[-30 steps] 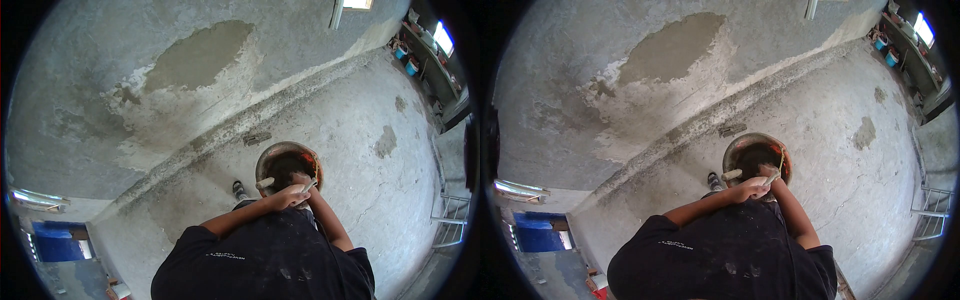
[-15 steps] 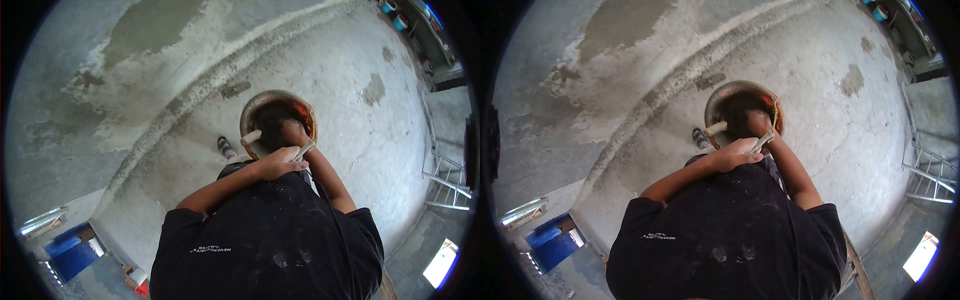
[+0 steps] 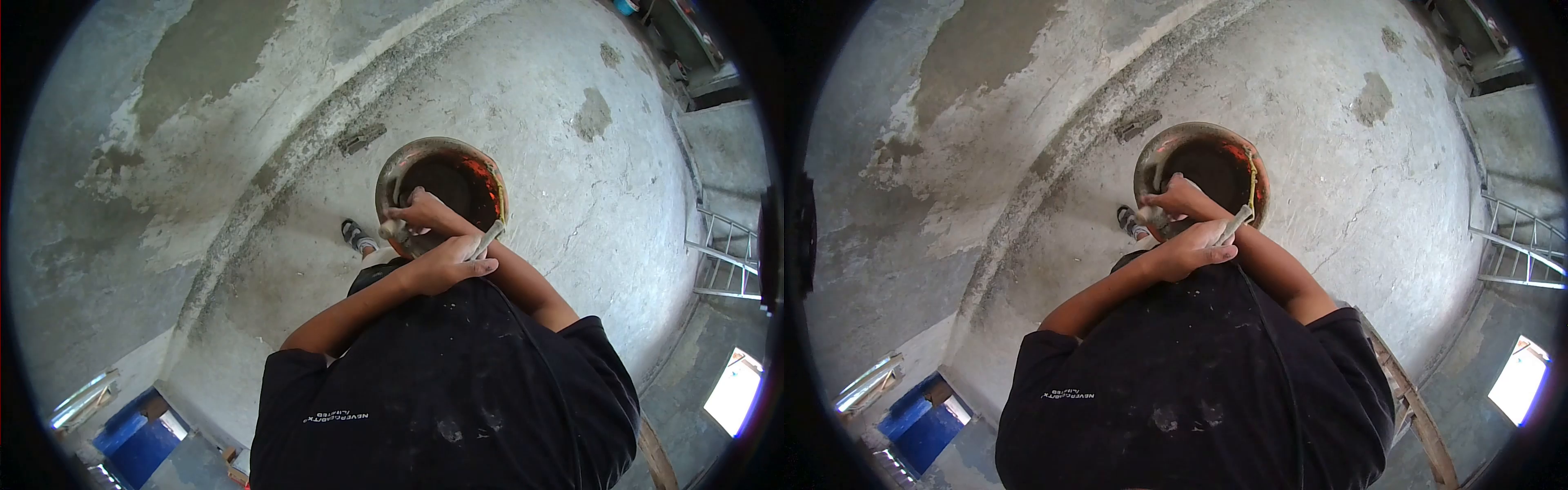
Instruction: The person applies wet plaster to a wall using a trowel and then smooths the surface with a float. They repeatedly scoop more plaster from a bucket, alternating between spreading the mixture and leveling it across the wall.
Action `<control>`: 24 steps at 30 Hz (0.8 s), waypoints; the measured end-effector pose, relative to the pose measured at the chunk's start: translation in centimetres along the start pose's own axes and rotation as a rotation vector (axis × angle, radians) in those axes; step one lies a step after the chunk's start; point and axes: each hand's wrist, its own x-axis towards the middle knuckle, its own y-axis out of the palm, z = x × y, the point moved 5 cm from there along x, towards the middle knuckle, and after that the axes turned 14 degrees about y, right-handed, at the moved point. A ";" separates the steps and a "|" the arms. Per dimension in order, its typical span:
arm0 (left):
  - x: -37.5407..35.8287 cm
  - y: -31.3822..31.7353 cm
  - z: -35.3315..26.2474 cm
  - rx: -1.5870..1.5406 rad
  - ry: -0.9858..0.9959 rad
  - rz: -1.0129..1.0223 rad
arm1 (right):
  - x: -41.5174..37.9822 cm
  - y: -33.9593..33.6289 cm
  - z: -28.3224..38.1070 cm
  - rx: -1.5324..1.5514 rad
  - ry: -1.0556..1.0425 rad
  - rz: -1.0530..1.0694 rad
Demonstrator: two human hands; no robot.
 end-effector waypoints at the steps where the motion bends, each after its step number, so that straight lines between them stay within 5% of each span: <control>1: 0.0 -0.1 0.1 -0.038 -0.002 -0.023 | 1.3 0.2 -1.1 -0.001 0.000 -0.001; 5: -0.3 -1.0 0.0 -0.024 0.024 -0.097 | 1.1 -0.5 -3.3 -0.200 0.046 0.093; 7: -0.3 -1.3 0.2 0.010 0.048 -0.102 | 0.3 -2.7 -4.3 -0.174 -0.186 -0.014; 9: -0.4 -1.7 0.5 0.001 0.048 -0.119 | 0.2 -4.8 -6.8 0.004 -0.082 0.024; 11: -0.6 -2.1 0.2 -0.001 0.051 -0.131 | -3.1 -7.5 -7.2 -0.101 -0.814 -0.106; 12: -0.7 -2.4 -0.3 -0.080 0.028 -0.159 | -5.4 -8.2 -5.9 -0.104 -0.817 -0.103; 14: -0.8 -3.0 -0.6 -0.153 0.009 -0.189 | -8.8 -10.3 -5.3 0.307 0.064 0.172; 17: -1.0 -2.7 0.4 -0.191 -0.034 -0.195 | -8.4 -10.3 -4.9 0.045 0.076 0.205; 21: -0.2 -3.0 1.9 -0.220 0.041 -0.210 | 2.1 -7.6 -8.1 -0.301 -0.749 -0.428; 23: -0.3 -3.6 1.9 -0.126 0.036 -0.162 | 4.0 -5.8 -7.3 -0.412 -0.312 -0.374; 24: -0.4 -3.6 1.5 -0.103 0.037 -0.168 | 3.5 -5.2 -5.9 -0.457 -0.254 -0.285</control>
